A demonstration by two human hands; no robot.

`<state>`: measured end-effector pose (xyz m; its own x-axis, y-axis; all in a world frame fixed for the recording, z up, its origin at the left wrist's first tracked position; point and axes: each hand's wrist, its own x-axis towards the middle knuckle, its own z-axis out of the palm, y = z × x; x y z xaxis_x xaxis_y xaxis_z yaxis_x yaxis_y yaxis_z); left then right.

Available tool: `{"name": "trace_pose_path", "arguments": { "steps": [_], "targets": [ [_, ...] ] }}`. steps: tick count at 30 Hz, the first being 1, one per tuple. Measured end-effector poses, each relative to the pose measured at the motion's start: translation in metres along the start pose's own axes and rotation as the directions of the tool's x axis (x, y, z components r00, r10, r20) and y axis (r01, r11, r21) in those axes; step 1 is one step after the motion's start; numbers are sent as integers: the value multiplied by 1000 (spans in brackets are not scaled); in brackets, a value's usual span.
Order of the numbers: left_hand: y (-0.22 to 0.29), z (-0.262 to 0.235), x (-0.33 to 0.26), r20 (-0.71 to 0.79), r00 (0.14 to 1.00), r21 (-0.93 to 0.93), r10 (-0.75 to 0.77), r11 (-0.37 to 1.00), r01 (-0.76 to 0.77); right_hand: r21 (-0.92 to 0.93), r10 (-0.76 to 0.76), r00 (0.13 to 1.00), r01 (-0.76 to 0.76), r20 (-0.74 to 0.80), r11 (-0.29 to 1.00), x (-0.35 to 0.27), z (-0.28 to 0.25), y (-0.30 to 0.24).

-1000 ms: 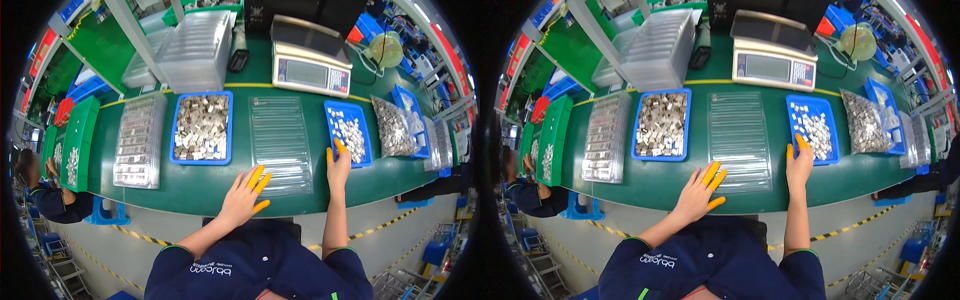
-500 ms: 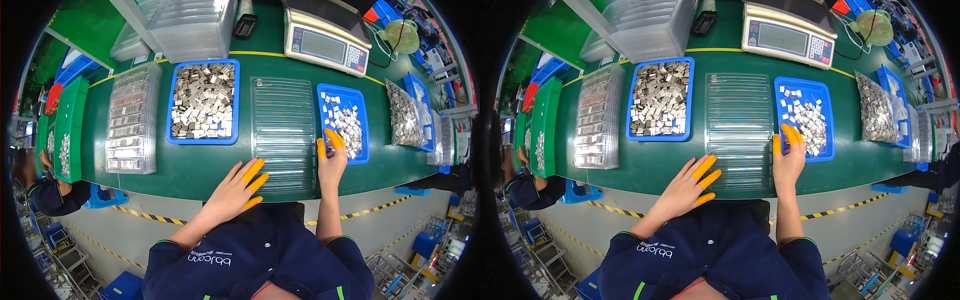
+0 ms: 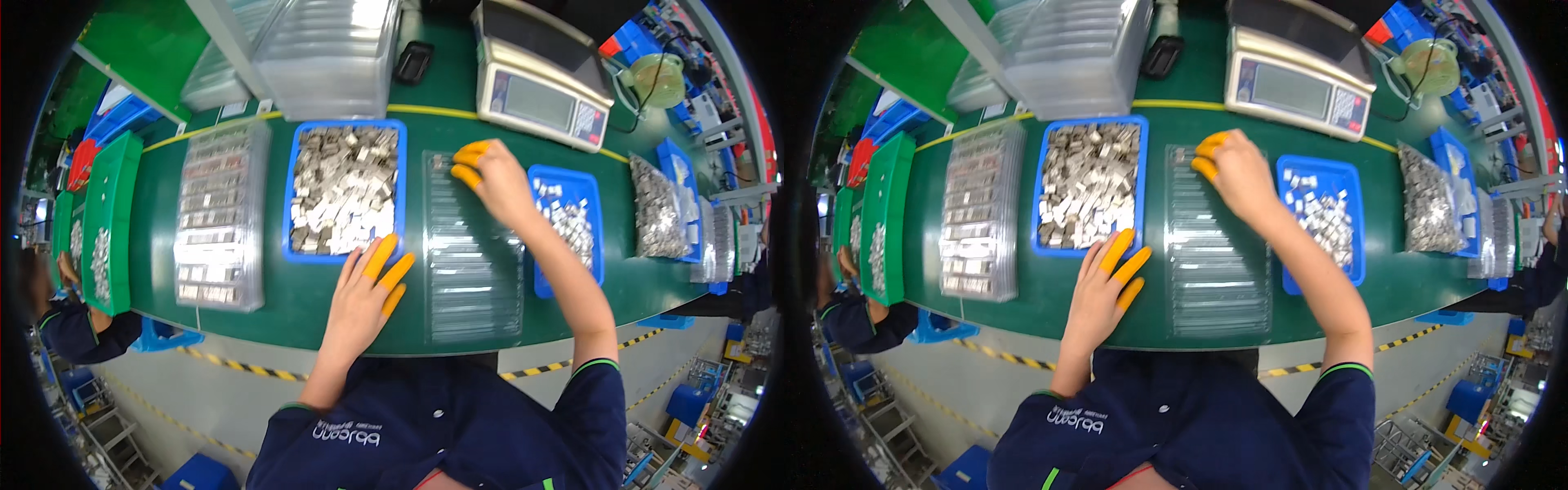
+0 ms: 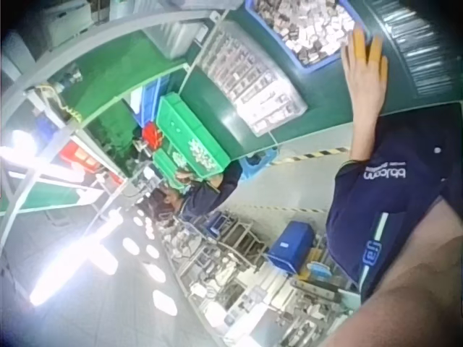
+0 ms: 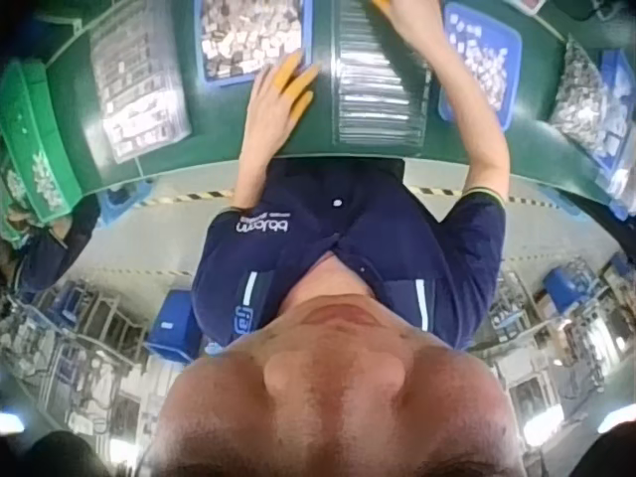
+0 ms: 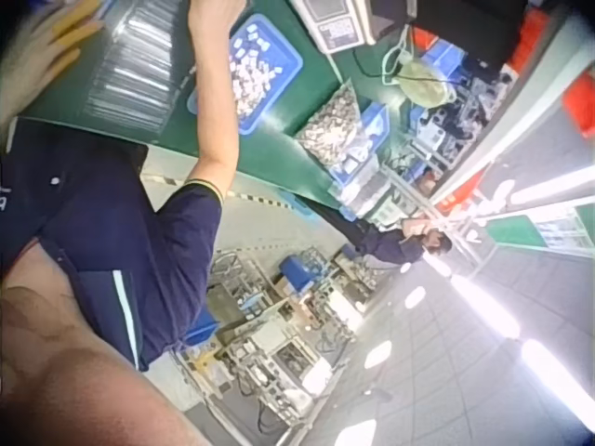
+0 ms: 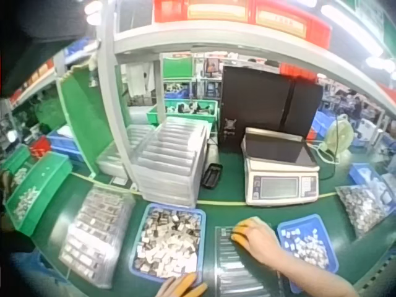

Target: The person sits at a green workbench and assembles small electronic components. They pick up a silver rectangular piece from a blue bin and a white piece from another bin, then press them together. The assembled unit is placed into a clear plastic tray. This process is repeated continuously throughout the video.

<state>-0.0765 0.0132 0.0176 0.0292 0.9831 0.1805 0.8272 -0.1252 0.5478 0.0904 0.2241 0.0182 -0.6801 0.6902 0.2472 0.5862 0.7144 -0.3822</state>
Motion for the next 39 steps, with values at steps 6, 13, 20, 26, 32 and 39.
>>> {"name": "trace_pose_path", "arguments": {
  "steps": [6, 13, 20, 26, 32, 39],
  "targets": [
    [-27, -12, -12, -72, 997, 37, -40, 998, 42, -58, -33, 997, 29, -75, 998, 7, 14, 1],
    [-35, -17, -15, -145, 986, -71, -80, 995, 70, -20, -52, 997, 51, -50, 999, 7, 20, -8],
    [-37, -19, -14, -185, 975, -86, -122, 990, 108, -13, -55, 995, 54, -79, 998, 6, 15, -11],
    [-56, -35, 17, -429, 884, 102, -184, 963, 250, 137, 513, 819, -495, -256, 858, -43, -69, 24],
    [-79, -18, 51, -391, 888, 264, -243, 894, 361, -103, 425, 888, -446, -178, 889, -121, -53, 53],
    [-73, -22, 65, -342, 886, 256, -314, 876, 409, 43, 607, 770, -612, -194, 790, -122, -53, 51]
  ]
}}
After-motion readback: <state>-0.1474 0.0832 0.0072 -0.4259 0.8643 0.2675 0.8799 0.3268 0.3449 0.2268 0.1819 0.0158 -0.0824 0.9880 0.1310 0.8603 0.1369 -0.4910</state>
